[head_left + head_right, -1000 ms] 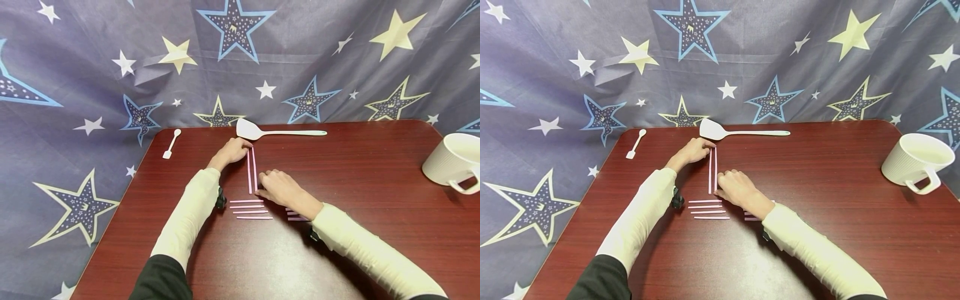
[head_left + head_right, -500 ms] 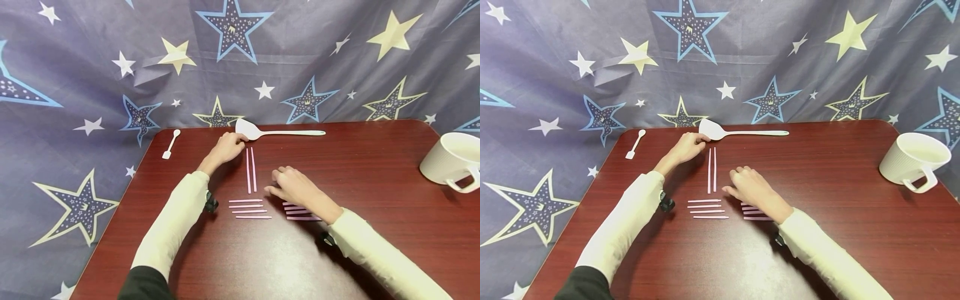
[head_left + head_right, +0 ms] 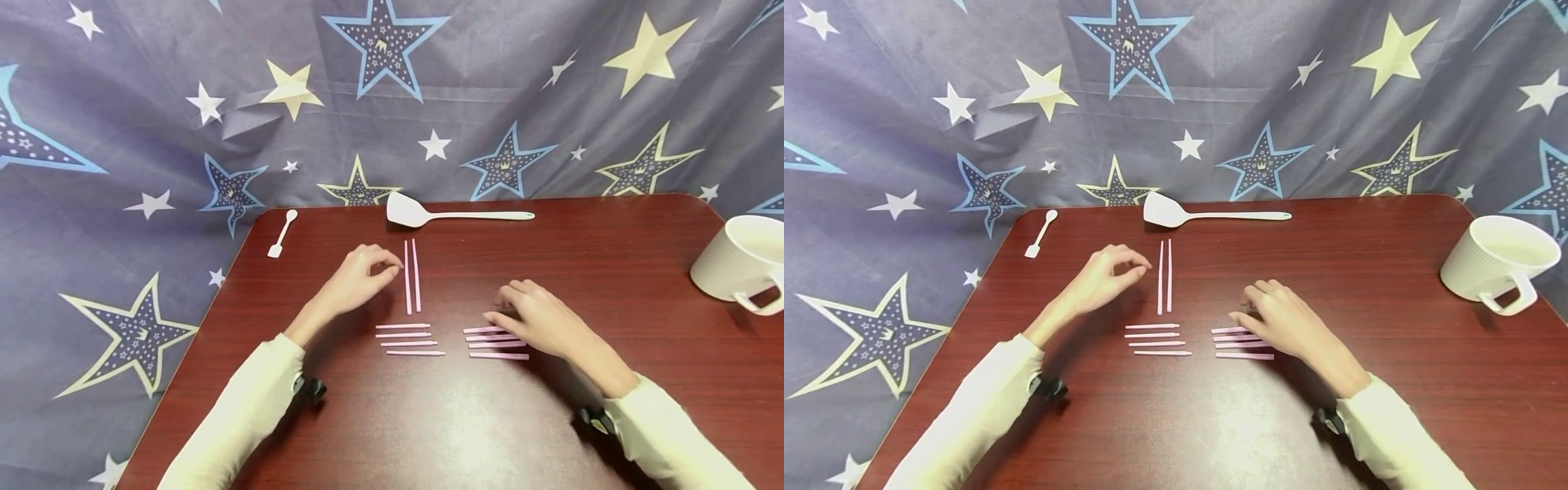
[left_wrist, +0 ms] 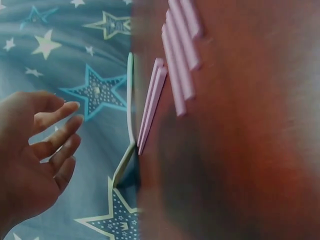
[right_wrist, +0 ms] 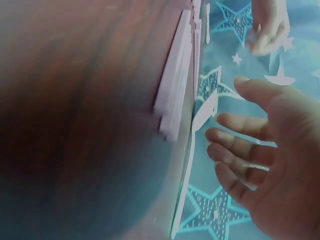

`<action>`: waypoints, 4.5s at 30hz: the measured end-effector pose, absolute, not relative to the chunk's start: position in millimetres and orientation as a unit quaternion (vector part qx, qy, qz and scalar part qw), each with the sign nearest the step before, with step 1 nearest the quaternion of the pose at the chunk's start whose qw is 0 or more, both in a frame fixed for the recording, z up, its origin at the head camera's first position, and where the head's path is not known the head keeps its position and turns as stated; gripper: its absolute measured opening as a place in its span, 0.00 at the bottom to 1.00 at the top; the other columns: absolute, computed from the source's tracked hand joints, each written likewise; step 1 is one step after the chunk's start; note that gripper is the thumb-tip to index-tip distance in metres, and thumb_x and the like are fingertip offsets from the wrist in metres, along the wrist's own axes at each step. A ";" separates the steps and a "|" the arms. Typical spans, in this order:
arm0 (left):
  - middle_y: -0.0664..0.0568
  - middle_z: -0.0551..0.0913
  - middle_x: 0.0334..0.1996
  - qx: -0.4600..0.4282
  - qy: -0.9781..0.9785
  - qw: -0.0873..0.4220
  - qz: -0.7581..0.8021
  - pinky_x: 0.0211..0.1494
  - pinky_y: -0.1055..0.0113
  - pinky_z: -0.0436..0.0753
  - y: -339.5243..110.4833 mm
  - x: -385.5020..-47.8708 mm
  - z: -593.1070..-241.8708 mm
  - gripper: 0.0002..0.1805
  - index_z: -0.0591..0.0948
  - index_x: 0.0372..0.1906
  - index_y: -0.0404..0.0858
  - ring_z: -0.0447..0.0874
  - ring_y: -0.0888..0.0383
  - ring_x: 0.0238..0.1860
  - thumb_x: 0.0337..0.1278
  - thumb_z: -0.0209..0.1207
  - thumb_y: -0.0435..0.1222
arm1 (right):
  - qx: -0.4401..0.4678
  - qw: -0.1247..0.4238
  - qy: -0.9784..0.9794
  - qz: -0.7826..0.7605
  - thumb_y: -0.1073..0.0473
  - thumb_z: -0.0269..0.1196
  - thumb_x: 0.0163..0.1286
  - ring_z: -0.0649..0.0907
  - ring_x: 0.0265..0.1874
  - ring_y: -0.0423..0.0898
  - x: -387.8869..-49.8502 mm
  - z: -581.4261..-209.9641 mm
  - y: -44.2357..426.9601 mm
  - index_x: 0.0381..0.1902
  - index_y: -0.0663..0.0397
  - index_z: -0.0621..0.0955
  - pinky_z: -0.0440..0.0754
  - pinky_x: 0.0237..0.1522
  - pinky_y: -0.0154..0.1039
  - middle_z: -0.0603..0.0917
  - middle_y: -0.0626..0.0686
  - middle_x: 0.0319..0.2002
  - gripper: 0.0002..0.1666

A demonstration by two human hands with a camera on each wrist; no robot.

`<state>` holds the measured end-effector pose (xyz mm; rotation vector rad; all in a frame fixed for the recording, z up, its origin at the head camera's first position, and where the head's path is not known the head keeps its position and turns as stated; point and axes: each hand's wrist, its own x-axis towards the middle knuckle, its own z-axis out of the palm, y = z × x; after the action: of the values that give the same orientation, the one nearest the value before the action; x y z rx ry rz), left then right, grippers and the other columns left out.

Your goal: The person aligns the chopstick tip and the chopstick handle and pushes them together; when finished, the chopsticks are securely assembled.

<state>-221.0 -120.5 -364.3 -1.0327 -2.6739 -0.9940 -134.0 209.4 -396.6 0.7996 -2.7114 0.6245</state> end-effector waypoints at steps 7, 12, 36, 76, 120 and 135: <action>0.59 0.87 0.39 -0.334 -0.863 0.015 -0.380 0.52 0.55 0.78 -137.4 -176.8 -386.5 0.06 0.89 0.44 0.41 0.81 0.55 0.46 0.66 0.66 0.35 | 0.268 0.148 -0.925 0.225 0.57 0.73 0.65 0.80 0.35 0.46 -113.0 -404.1 231.2 0.36 0.50 0.83 0.80 0.38 0.48 0.80 0.44 0.32 0.08; 0.61 0.86 0.38 -0.302 -0.844 -0.013 -0.442 0.47 0.61 0.80 -147.1 -153.2 -401.9 0.05 0.89 0.44 0.42 0.82 0.58 0.41 0.67 0.67 0.35 | 0.275 0.161 -0.917 0.242 0.60 0.75 0.62 0.80 0.37 0.43 -101.4 -409.2 240.5 0.38 0.48 0.84 0.80 0.39 0.47 0.81 0.40 0.35 0.09; 0.60 0.85 0.41 -0.355 -0.847 0.081 -0.388 0.48 0.63 0.77 -145.4 -114.9 -447.1 0.11 0.88 0.46 0.45 0.76 0.61 0.45 0.59 0.73 0.35 | 0.240 0.125 -0.885 0.378 0.64 0.78 0.57 0.78 0.31 0.37 -72.7 -440.3 239.6 0.39 0.43 0.84 0.76 0.33 0.31 0.79 0.37 0.33 0.17; 0.61 0.77 0.34 -0.375 -0.870 0.128 -0.293 0.45 0.66 0.73 -138.6 -113.4 -454.7 0.05 0.81 0.37 0.45 0.71 0.61 0.40 0.67 0.67 0.37 | 0.277 0.158 -0.889 0.329 0.69 0.75 0.60 0.72 0.35 0.36 -73.9 -447.1 233.1 0.35 0.37 0.80 0.66 0.38 0.29 0.73 0.33 0.34 0.19; 0.55 0.82 0.37 -0.461 -0.803 0.248 -0.287 0.48 0.64 0.78 -137.0 -112.1 -425.6 0.09 0.81 0.41 0.39 0.78 0.56 0.43 0.79 0.54 0.38 | 0.336 0.220 -0.832 0.382 0.42 0.55 0.81 0.73 0.35 0.35 -69.1 -421.4 209.8 0.41 0.45 0.82 0.71 0.36 0.29 0.78 0.35 0.37 0.17; 0.55 0.82 0.37 -0.459 -0.801 0.248 -0.294 0.48 0.64 0.78 -136.9 -112.4 -425.9 0.10 0.81 0.41 0.39 0.78 0.56 0.43 0.80 0.54 0.39 | 0.322 0.212 -0.837 0.387 0.42 0.54 0.81 0.75 0.38 0.35 -67.3 -419.8 208.8 0.42 0.45 0.82 0.74 0.39 0.27 0.79 0.35 0.39 0.18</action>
<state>-112.4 -136.9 -425.9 -1.2496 -2.1831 -0.8006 -67.3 208.8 -419.8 0.8958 -2.3262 1.0752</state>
